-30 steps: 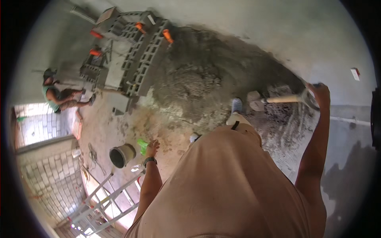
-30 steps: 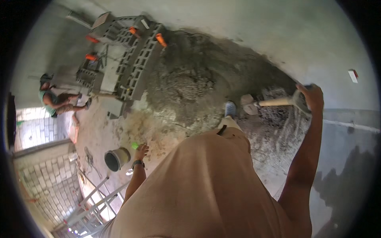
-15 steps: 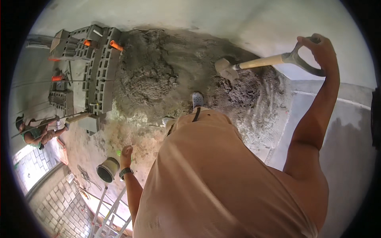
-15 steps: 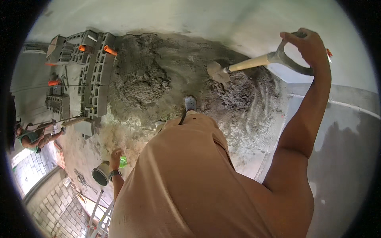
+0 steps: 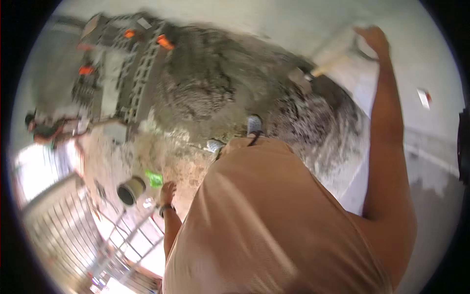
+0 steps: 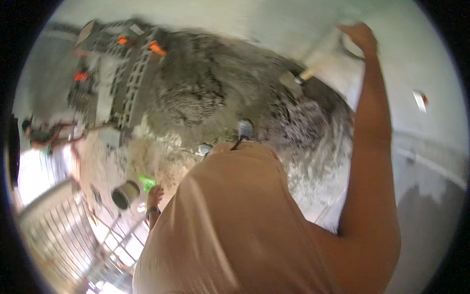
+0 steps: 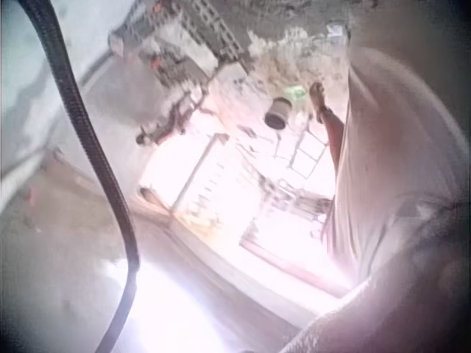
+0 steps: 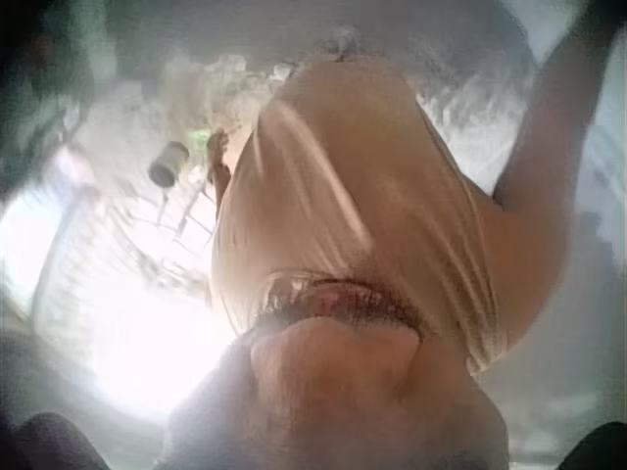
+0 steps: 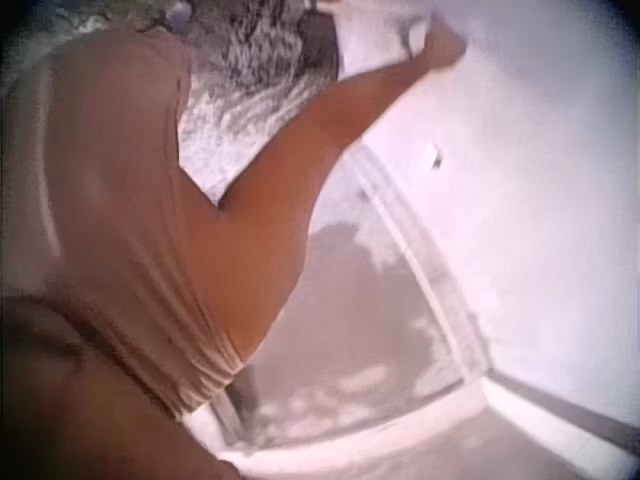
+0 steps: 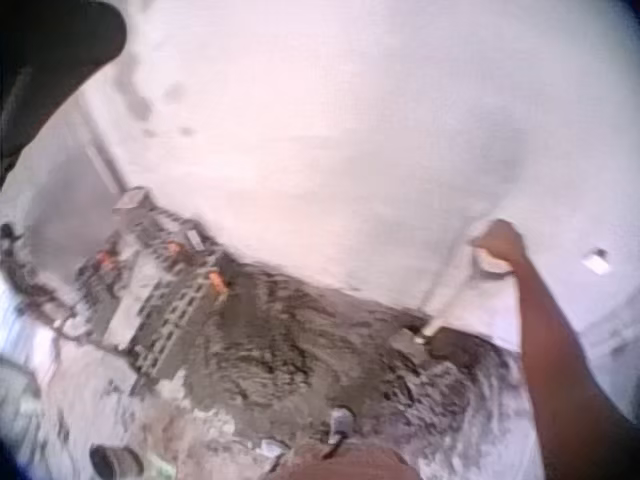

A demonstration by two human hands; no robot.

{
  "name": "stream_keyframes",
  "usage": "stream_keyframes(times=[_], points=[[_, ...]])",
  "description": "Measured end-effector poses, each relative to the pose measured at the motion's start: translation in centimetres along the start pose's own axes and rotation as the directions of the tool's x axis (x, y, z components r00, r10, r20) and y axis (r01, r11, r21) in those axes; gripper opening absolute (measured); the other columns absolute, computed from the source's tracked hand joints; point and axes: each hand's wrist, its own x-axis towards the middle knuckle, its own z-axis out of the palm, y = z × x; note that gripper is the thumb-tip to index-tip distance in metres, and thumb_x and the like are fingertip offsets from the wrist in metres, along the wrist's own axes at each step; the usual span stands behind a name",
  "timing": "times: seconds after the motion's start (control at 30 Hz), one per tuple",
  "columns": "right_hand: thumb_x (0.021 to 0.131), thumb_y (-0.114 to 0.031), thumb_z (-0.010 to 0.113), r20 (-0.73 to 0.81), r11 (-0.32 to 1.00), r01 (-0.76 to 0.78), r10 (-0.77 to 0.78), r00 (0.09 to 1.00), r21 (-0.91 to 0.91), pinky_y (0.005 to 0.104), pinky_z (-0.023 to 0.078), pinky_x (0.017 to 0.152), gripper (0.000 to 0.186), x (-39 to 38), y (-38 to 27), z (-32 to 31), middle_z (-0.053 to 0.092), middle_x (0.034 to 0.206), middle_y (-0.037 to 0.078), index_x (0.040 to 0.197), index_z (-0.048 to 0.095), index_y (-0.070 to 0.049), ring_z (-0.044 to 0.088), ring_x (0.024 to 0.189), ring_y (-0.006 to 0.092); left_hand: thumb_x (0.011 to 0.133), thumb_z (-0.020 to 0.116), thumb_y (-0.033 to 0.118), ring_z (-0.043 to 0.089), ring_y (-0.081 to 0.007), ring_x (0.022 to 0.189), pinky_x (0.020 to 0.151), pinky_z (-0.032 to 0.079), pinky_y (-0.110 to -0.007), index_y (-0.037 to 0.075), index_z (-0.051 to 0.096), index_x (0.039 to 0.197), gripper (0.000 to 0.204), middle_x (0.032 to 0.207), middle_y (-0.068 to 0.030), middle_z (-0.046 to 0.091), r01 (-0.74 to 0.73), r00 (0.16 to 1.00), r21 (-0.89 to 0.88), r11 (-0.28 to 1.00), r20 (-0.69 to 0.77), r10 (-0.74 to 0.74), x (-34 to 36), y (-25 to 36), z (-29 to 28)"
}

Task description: The person mixes and spreads wet concrete on the floor using a shovel, then smoothes it using a trowel.

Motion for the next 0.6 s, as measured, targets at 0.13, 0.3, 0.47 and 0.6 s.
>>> stream_keyframes(times=[0.13,0.3,0.47,0.6], points=[[0.078,-0.077,0.061,-0.356,0.94,-0.296,0.338,0.871,0.168,0.0449,0.048,0.097,0.083,0.0,-0.7,1.1,0.068,0.125,0.014,0.126,0.067,-0.009,0.063,0.116,0.0329,0.095,0.065,0.033,0.069,-0.0207,0.094,0.084,0.054,-0.033,0.002,0.067,0.117,0.038,0.103,-0.0132,0.072,-0.18,0.978,0.103,0.978,-0.089,0.19,-2.3,4.1,-0.5],[0.085,-0.057,0.071,-0.643,0.923,-0.191,0.372,0.669,0.335,0.0451,0.052,0.09,0.065,-1.0,-11.2,1.0,0.07,0.114,0.018,0.12,0.067,-0.002,0.066,0.104,0.0353,0.096,0.064,0.03,0.065,-0.0168,0.089,0.083,0.052,-0.031,0.002,0.068,0.117,0.035,0.101,-0.0091,0.07,-0.218,0.902,0.155,0.964,-0.346,0.259,-10.3,5.4,-4.0],[0.098,-0.033,0.058,-0.495,0.833,0.312,-0.529,0.689,-0.456,0.0473,0.045,0.102,0.053,-5.9,-11.7,25.9,0.063,0.124,0.02,0.141,0.05,-0.003,0.058,0.116,0.0363,0.094,0.067,0.032,0.068,-0.021,0.092,0.083,0.052,-0.035,0.001,0.068,0.115,0.038,0.102,-0.0145,0.072,-0.181,0.956,-0.233,0.955,-0.269,0.115,-6.3,-1.1,-4.2],[0.088,-0.041,0.07,0.671,0.632,0.41,-0.739,0.062,0.658,0.0415,0.049,0.094,0.053,-26.3,-38.1,26.4,0.067,0.119,0.018,0.121,0.064,0.0,0.062,0.11,0.0292,0.092,0.066,0.037,0.068,-0.0195,0.079,0.075,0.054,-0.036,0.0,0.069,0.112,0.042,0.096,-0.0172,0.073,0.051,0.97,-0.027,0.998,-0.235,-0.056,-10.1,-11.2,-4.5]])
